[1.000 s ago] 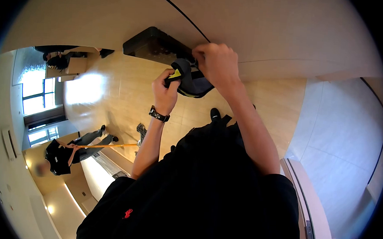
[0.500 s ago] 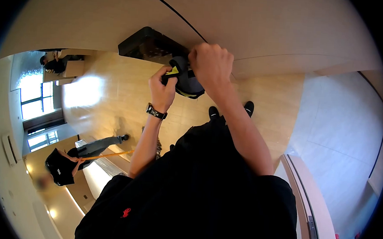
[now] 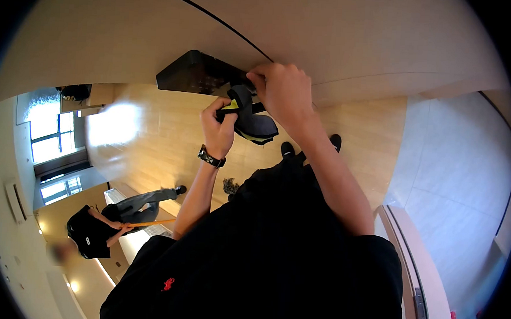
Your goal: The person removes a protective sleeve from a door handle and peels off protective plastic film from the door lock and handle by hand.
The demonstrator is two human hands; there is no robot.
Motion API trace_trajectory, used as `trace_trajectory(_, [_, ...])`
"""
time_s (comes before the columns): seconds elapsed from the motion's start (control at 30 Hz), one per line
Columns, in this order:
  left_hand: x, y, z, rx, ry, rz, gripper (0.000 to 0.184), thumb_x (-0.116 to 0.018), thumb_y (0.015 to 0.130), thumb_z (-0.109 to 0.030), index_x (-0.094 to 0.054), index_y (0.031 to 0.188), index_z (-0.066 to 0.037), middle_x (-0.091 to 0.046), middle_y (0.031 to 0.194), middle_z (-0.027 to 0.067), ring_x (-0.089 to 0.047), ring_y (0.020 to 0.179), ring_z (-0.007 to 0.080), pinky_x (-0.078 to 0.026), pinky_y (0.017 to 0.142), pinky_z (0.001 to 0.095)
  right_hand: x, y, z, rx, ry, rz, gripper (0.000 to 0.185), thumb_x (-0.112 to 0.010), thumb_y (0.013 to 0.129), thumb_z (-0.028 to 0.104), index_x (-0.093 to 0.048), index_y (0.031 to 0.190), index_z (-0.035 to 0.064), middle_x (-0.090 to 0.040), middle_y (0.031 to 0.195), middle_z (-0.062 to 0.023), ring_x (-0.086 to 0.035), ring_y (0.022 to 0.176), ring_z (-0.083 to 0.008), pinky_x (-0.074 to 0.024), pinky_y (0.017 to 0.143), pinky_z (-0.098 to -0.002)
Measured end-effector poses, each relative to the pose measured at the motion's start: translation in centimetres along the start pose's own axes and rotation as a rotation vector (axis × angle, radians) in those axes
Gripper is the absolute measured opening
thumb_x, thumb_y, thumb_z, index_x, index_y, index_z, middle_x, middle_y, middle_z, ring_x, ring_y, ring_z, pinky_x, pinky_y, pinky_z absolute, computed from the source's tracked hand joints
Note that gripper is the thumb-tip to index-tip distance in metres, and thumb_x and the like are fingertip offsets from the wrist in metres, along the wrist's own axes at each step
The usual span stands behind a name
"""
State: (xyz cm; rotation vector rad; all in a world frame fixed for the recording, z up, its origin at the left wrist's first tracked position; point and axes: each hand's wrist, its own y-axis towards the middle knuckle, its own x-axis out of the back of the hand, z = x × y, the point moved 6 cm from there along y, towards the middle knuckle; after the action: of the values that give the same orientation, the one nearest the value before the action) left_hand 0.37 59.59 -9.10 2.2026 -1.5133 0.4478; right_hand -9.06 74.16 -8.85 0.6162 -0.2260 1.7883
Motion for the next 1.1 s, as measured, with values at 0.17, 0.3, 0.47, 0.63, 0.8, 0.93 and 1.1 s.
trace_trajectory(0.17, [-0.1, -0.2, -0.3, -0.002, -0.067, -0.026, 0.015, -0.058, 0.071, -0.006, -0.055, 0.079, 0.007, -0.05, 0.059, 0.0042, -0.043, 0.057, 0.0067, -0.036, 0.051, 0.023, 0.4, -0.5, 0.4, 0.213, -0.035, -0.105, 0.009, -0.063, 0.08, 0.018, -0.069, 0.077, 0.0126, -0.061, 0.06, -0.0108, -0.059, 0.056, -0.0324, -0.0481, 0.052, -0.0386])
trace_trajectory(0.3, [-0.2, 0.0, 0.8, 0.041, -0.107, 0.033, 0.014, -0.057, 0.07, -0.005, -0.054, 0.078, 0.006, -0.049, 0.06, 0.0024, -0.041, 0.057, 0.0058, -0.034, 0.05, 0.0221, -0.1, -0.7, 0.0, 0.241, -0.047, -0.142, 0.007, -0.063, 0.078, 0.016, -0.068, 0.076, 0.0124, -0.061, 0.059, -0.0106, -0.059, 0.055, -0.032, -0.0474, 0.051, -0.0386])
trace_trajectory(0.47, [0.1, 0.3, 1.7, 0.039, -0.11, 0.033, 0.011, -0.055, 0.07, -0.003, -0.053, 0.077, 0.006, -0.047, 0.06, 0.0018, -0.04, 0.057, 0.0053, -0.032, 0.049, 0.0218, -0.9, -0.2, 0.3, 0.226, -0.052, -0.14, 0.005, -0.061, 0.075, 0.013, -0.065, 0.072, 0.0108, -0.061, 0.059, -0.0106, -0.059, 0.054, -0.0313, -0.0453, 0.048, -0.0387])
trace_trajectory(0.63, [-0.3, 0.0, 0.5, 0.033, -0.124, 0.057, 0.008, -0.053, 0.073, -0.004, -0.05, 0.076, 0.003, -0.043, 0.063, -0.0025, -0.037, 0.06, 0.0042, -0.029, 0.051, 0.0211, -0.5, -0.5, 0.6, 0.119, -0.129, -0.158, 0.01, -0.061, 0.076, 0.016, -0.062, 0.069, 0.0094, -0.059, 0.057, -0.0119, -0.059, 0.054, -0.0321, -0.045, 0.048, -0.0401])
trace_trajectory(0.8, [0.1, 0.0, 0.7, -0.022, -0.134, 0.012, 0.008, -0.053, 0.073, -0.003, -0.05, 0.076, 0.003, -0.043, 0.063, -0.0021, -0.037, 0.059, 0.0046, -0.029, 0.051, 0.021, -0.7, -0.4, 0.9, 0.083, -0.218, -0.116, 0.013, -0.061, 0.076, 0.018, -0.061, 0.067, 0.0087, -0.059, 0.058, -0.0139, -0.059, 0.055, -0.0344, -0.0451, 0.049, -0.042])
trace_trajectory(0.93, [0.4, -0.5, 1.3, -0.006, -0.125, -0.04, 0.012, -0.056, 0.069, -0.004, -0.053, 0.075, 0.005, -0.047, 0.058, 0.0038, -0.041, 0.056, 0.0069, -0.034, 0.05, 0.0227, -1.4, -0.9, 0.5, 0.047, -0.214, -0.128, 0.014, -0.061, 0.076, 0.018, -0.06, 0.066, 0.0085, -0.059, 0.059, -0.0142, -0.06, 0.057, -0.0345, -0.0458, 0.05, -0.0427])
trace_trajectory(1.1, [0.4, -0.6, 2.0, -0.02, -0.105, 0.005, 0.008, -0.054, 0.073, -0.003, -0.051, 0.077, 0.003, -0.045, 0.063, -0.001, -0.039, 0.06, 0.0049, -0.031, 0.052, 0.0212, -2.4, -1.1, -0.2, 0.002, -0.173, -0.167, 0.011, -0.062, 0.074, 0.019, -0.062, 0.068, 0.0098, -0.061, 0.06, -0.013, -0.061, 0.059, -0.0337, -0.0474, 0.052, -0.0417])
